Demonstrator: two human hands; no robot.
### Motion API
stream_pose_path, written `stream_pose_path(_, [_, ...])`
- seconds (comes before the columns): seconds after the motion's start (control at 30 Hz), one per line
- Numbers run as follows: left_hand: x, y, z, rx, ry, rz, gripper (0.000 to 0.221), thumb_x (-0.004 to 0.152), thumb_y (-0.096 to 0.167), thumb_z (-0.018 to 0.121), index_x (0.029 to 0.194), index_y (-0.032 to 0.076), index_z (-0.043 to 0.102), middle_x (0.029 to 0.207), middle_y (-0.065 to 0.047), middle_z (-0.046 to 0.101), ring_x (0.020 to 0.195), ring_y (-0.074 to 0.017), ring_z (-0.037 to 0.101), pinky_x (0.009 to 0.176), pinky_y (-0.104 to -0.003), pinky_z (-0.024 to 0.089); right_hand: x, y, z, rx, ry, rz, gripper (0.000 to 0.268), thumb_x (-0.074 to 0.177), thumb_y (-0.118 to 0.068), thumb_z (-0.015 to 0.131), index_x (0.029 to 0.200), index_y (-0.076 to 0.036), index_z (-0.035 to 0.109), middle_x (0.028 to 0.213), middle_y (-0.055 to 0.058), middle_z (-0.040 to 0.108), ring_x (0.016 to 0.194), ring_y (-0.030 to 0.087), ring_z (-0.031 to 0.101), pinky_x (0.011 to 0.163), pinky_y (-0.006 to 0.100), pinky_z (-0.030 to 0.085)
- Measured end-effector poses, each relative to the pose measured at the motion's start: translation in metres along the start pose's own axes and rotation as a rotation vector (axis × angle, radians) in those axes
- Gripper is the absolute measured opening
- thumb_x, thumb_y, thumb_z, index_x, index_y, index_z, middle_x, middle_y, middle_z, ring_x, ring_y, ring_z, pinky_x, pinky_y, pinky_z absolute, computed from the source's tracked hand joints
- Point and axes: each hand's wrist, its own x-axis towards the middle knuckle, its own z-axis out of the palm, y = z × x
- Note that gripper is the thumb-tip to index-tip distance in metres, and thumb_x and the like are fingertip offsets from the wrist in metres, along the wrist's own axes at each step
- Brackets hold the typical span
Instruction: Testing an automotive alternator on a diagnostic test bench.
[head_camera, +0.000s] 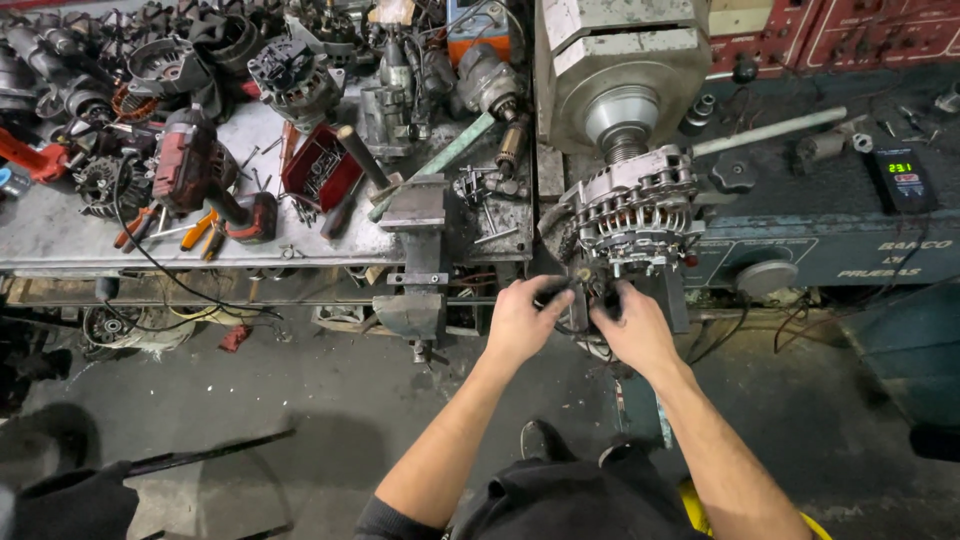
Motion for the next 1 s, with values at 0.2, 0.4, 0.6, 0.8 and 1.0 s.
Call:
stream_pose_path(0.2, [0.012, 0.019, 0.005, 0.316, -0.020, 0.330, 0.022, 0.086, 0.027, 0.075, 0.105, 0.015, 0.079, 0.090, -0.006, 0.073, 0.093, -0.0322, 0.063, 0.082, -0.046, 0.048, -0.014, -0.003, -0.016, 0.051, 0.034, -0.101, 0.044, 0.092, -0.031, 0.069, 0.120, 0.001, 0.066, 0.103, 0.025, 0.074, 0.097, 0.041, 0.070, 0.080, 0.045, 0.054])
stream_pose_path(0.4, [0.026, 0.028, 0.016, 0.517, -0.013, 0.449, 0.028, 0.080, 0.026, 0.074, 0.105, 0.015, 0.078, 0.091, -0.004, 0.071, 0.100, -0.0286, 0.061, 0.087, -0.046, 0.044, -0.029, 0.004, -0.032, 0.117, 0.017, -0.049, 0.044, 0.085, -0.029, 0.076, 0.118, -0.002, 0.069, 0.096, 0.018, 0.077, 0.076, 0.029, 0.071, 0.068, 0.039, 0.054])
stream_pose_path(0.6, [0.031, 0.029, 0.021, 0.592, 0.083, 0.512, 0.018, 0.083, 0.026, 0.074, 0.098, 0.016, 0.077, 0.088, -0.002, 0.070, 0.100, -0.0270, 0.061, 0.095, -0.050, 0.043, -0.048, 0.021, -0.043, 0.156, -0.035, 0.051, 0.045, 0.083, -0.029, 0.077, 0.119, -0.003, 0.071, 0.082, 0.011, 0.076, 0.054, 0.014, 0.058, 0.050, 0.033, 0.047])
stream_pose_path(0.8, [0.030, 0.033, 0.022, 0.637, 0.053, 0.450, 0.032, 0.076, 0.035, 0.077, 0.097, 0.011, 0.075, 0.091, -0.004, 0.072, 0.100, -0.0270, 0.063, 0.091, -0.052, 0.043, -0.076, 0.065, -0.054, 0.304, -0.018, 0.227, 0.043, 0.082, -0.030, 0.080, 0.115, -0.003, 0.073, 0.073, 0.008, 0.070, 0.056, 0.010, 0.050, 0.050, 0.031, 0.043])
stream_pose_path(1.0, [0.034, 0.034, 0.015, 0.736, 0.042, 0.329, 0.043, 0.074, 0.045, 0.078, 0.106, 0.016, 0.080, 0.090, -0.009, 0.074, 0.089, -0.0308, 0.068, 0.079, -0.048, 0.051, -0.102, 0.154, -0.092, 0.515, 0.126, 0.082, 0.032, 0.089, -0.029, 0.078, 0.103, -0.001, 0.075, 0.082, -0.002, 0.072, 0.072, 0.004, 0.060, 0.065, 0.023, 0.053])
